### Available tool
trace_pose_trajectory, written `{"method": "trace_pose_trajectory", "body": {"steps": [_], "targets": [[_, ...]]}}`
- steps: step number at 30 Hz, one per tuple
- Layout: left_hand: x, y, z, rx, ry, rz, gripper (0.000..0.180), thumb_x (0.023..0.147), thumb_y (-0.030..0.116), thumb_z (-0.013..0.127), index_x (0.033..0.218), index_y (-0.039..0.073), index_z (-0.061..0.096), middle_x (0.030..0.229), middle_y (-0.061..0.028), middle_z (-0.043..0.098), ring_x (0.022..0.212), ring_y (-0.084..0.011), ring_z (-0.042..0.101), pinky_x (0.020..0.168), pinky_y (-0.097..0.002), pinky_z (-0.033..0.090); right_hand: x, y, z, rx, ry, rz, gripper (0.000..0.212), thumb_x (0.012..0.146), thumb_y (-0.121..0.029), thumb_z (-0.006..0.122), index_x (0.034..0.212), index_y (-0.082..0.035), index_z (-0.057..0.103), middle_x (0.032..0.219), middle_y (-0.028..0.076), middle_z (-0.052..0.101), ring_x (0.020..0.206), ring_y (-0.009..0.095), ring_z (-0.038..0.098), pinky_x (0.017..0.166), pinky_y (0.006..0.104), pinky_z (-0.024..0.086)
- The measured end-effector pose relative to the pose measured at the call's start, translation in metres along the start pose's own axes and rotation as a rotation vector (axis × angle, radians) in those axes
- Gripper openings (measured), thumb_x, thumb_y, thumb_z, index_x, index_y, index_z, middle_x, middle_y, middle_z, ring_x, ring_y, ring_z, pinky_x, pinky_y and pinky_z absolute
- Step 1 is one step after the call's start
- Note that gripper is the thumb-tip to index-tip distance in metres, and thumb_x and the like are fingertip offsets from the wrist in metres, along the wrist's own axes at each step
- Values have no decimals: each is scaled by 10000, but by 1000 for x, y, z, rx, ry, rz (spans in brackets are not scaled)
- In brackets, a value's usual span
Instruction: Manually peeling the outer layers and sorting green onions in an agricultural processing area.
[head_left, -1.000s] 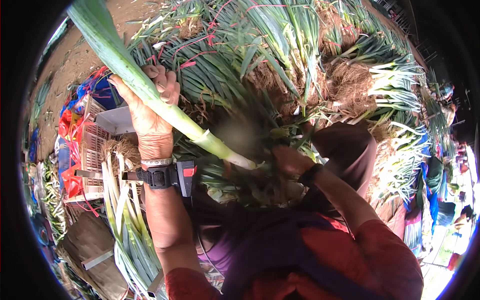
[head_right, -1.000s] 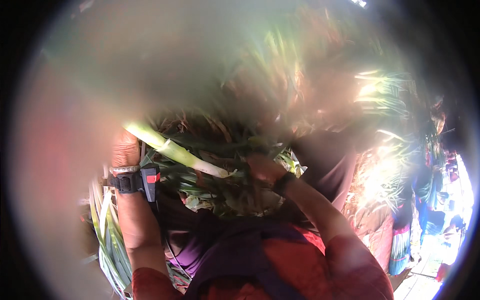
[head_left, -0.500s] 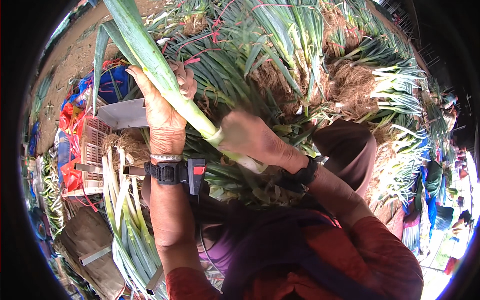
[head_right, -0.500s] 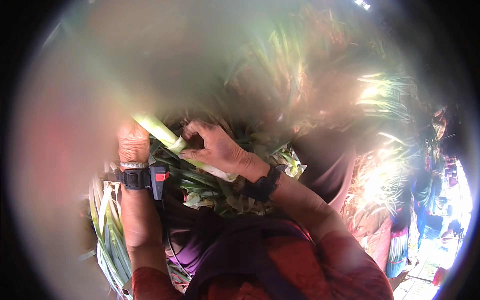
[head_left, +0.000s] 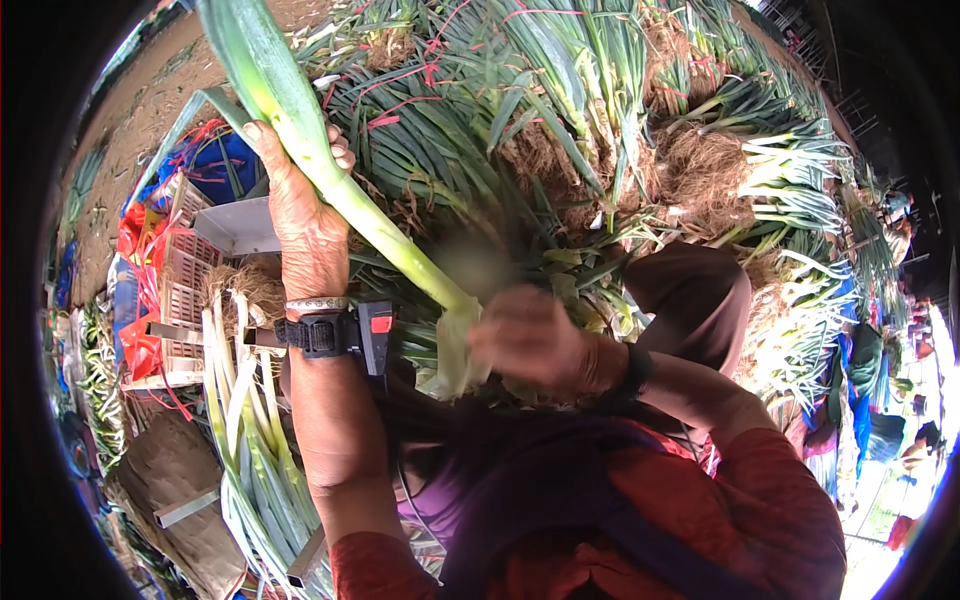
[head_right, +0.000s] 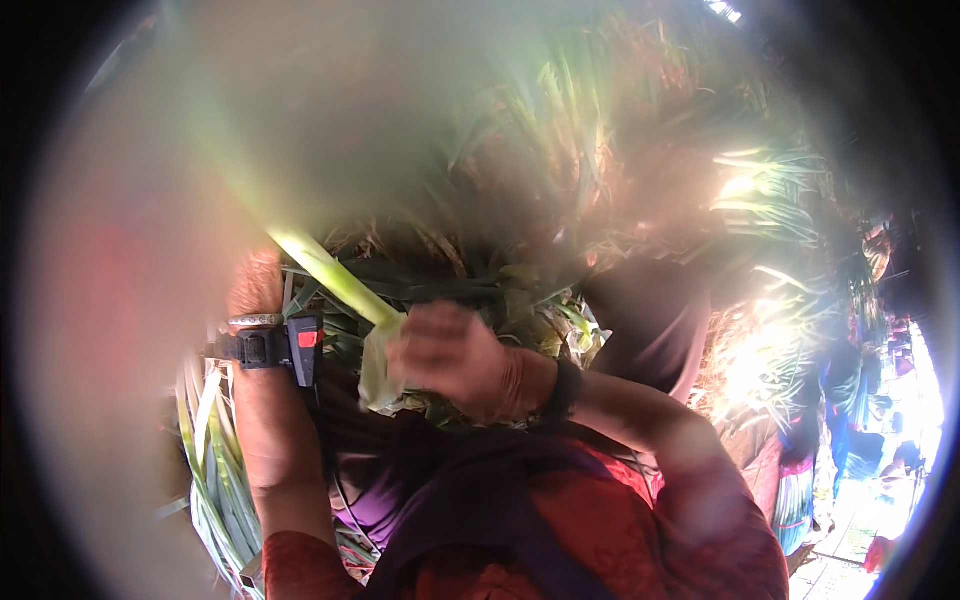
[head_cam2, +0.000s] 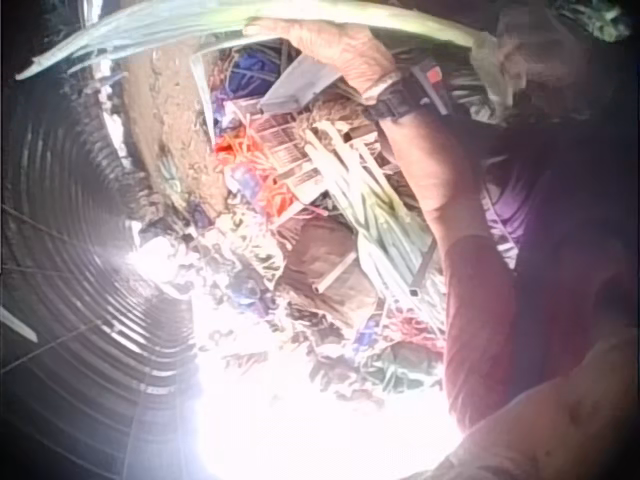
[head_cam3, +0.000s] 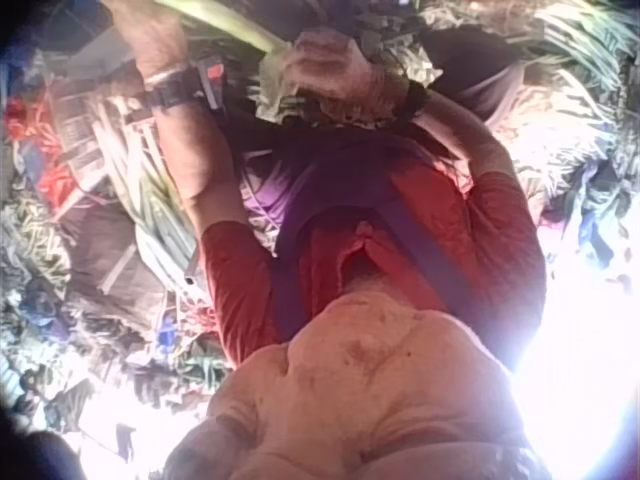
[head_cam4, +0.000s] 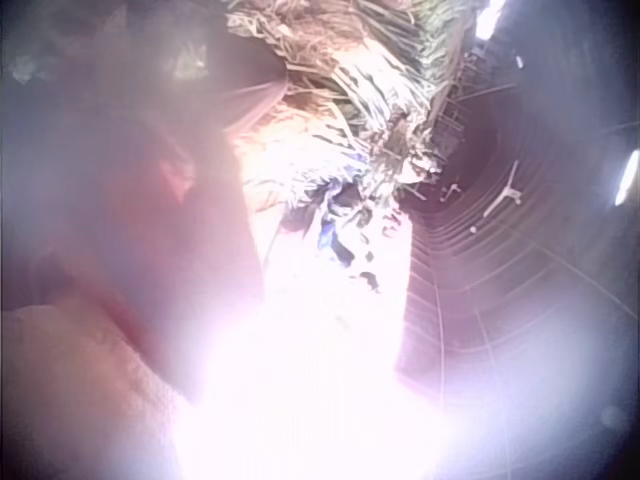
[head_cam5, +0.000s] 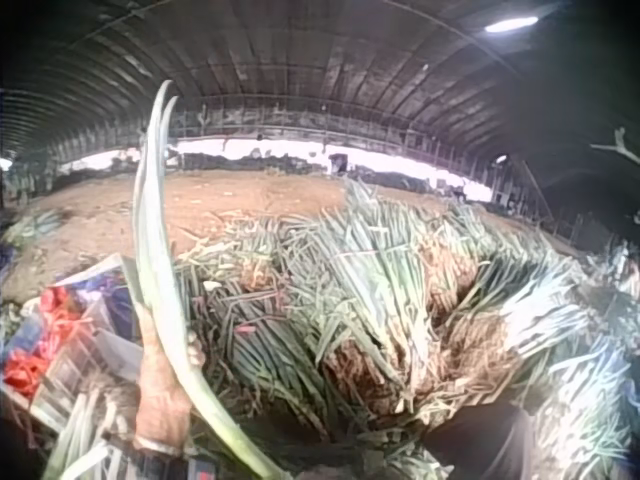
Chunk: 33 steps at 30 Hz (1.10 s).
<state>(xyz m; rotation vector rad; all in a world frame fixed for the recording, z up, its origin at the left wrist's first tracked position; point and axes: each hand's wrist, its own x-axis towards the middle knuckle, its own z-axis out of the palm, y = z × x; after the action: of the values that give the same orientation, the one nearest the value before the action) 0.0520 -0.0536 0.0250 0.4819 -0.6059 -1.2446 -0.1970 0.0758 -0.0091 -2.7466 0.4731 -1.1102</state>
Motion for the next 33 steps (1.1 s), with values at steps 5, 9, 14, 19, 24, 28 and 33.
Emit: {"method": "trace_pose_trajectory", "body": {"steps": [5, 9, 14, 19, 24, 28, 33], "targets": [[-21, -4, 41, -82, -216, 145, 725, 832, 596, 539, 1289, 48, 408, 1056, -154, 597, 820, -212, 564, 731, -337, 491, 29, 32, 5, 1478, 866, 1017, 203, 948, -189, 503, 1048, -25, 570, 1046, 81, 613, 924, 219, 609, 815, 347, 500], [-11, -14, 17, -109, -84, 73, 448, 897, 416, 581, 1151, 70, 452, 804, -73, 568, 634, -146, 453, 616, -300, 412, 7, 53, 27, 1881, 947, 905, 208, 937, -201, 525, 1037, -19, 524, 995, 84, 576, 814, 158, 571, 712, 299, 474], [6, 15, -12, -66, 130, 170, 364, 900, 336, 601, 1081, 63, 443, 738, -78, 537, 596, -141, 463, 549, -286, 418, -34, 63, 14, 1652, 890, 993, 148, 877, -97, 601, 999, -34, 548, 765, 3, 511, 597, 86, 411, 529, 212, 360], [14, 29, -33, 51, 249, 250, 328, 905, 310, 595, 1056, 61, 443, 737, -102, 538, 587, -164, 468, 539, -306, 425, -52, 47, 14, 68, 124, 631, 151, 872, -86, 530, 995, -4, 501, 847, 136, 517, 764, 285, 594, 653, 400, 502], [15, 40, -42, 156, 249, 161, 315, 905, 306, 594, 1038, 65, 441, 733, -90, 520, 578, -157, 455, 519, -287, 411, -30, -10, -4, -157, -409, 451, 276, 762, -39, 550, 1017, 41, 480, 852, 131, 521, 739, 288, 599, 568, 392, 515], [20, 58, -77, 33, 217, 99, 306, 924, 330, 561, 1032, 66, 449, 715, -72, 513, 567, -140, 454, 505, -275, 417, -59, -30, -34, -102, -280, 380, 271, 711, -53, 586, 960, 33, 518, 824, 109, 521, 710, 274, 600, 533, 371, 505], [15, 27, -54, 188, 476, 186, 315, 930, 332, 550, 1015, 36, 485, 688, -84, 531, 529, -151, 468, 488, -285, 418, -137, -55, -58, -47, -375, 647, 279, 702, -63, 609, 969, 6, 571, 822, 104, 572, 739, 284, 612, 562, 382, 515]]}}
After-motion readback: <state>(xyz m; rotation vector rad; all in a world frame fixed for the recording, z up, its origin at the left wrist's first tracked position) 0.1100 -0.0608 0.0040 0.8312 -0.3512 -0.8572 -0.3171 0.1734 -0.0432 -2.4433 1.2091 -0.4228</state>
